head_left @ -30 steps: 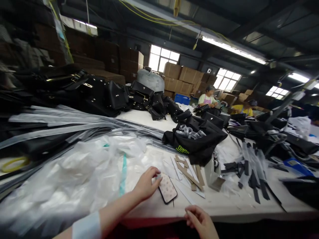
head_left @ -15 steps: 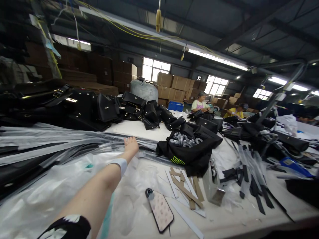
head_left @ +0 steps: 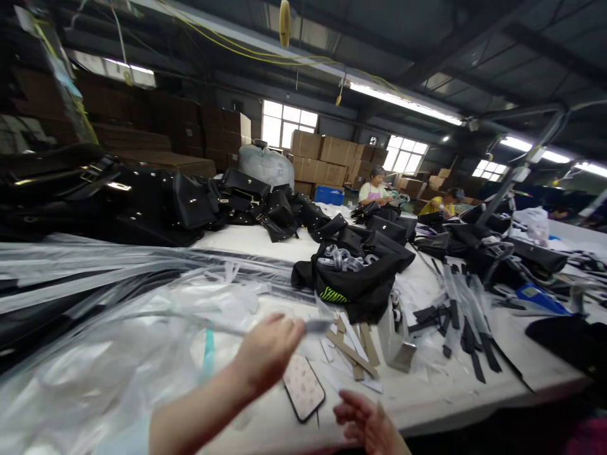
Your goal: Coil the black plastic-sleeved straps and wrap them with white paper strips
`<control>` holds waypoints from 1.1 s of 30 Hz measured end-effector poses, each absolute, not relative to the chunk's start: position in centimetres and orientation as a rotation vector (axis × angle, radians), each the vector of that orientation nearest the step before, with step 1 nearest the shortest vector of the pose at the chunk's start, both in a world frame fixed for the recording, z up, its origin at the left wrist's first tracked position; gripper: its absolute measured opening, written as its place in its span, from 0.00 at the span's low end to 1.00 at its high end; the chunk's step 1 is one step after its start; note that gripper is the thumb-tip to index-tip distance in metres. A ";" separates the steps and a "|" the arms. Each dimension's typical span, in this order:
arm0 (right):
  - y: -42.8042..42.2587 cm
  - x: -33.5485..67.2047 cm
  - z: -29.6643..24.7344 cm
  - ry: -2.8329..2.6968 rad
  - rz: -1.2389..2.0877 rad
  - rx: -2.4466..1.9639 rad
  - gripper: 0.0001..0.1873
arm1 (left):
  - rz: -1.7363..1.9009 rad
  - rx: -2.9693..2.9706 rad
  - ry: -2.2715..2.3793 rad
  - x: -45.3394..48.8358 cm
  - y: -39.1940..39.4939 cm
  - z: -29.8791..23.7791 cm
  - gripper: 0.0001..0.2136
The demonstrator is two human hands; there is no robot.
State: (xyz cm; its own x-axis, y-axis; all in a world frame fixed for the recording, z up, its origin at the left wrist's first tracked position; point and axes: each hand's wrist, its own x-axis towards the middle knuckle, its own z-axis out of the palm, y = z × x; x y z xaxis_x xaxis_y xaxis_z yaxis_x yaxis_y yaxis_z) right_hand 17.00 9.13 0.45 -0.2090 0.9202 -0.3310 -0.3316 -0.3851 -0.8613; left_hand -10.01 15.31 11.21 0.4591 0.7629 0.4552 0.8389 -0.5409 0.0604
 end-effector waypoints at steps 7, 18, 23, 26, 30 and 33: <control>10.9 14.2 7.9 -0.628 1.872 -0.918 0.22 | -0.850 -2.807 -1.423 -3.8 2.7 2.3 0.18; 0.4 29.8 12.0 -1.019 0.948 -1.110 0.23 | -0.539 -2.633 -1.911 -12.5 5.0 4.8 0.16; -4.0 37.8 9.7 -0.908 0.684 -1.397 0.24 | -0.083 -2.659 -2.039 -15.0 5.5 4.3 0.13; -6.9 41.9 7.8 -0.800 0.689 -1.514 0.19 | 0.259 -2.782 -2.065 -15.7 5.3 4.3 0.09; -9.2 46.9 3.5 -0.772 0.679 -1.965 0.21 | 0.438 -3.028 -2.026 -14.6 3.7 4.6 0.09; -7.5 46.3 -0.1 -0.820 0.447 -2.439 0.28 | 0.323 -3.232 -1.802 -11.5 2.1 5.0 0.08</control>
State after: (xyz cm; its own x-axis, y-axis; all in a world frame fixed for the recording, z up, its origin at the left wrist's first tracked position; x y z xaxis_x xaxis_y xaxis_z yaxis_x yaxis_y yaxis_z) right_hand 46.29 -7.54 -0.09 0.7619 0.6325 -0.1395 0.4594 -0.6795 -0.5720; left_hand -11.50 2.06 4.95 0.5530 0.7295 -0.4025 0.8239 -0.4069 0.3944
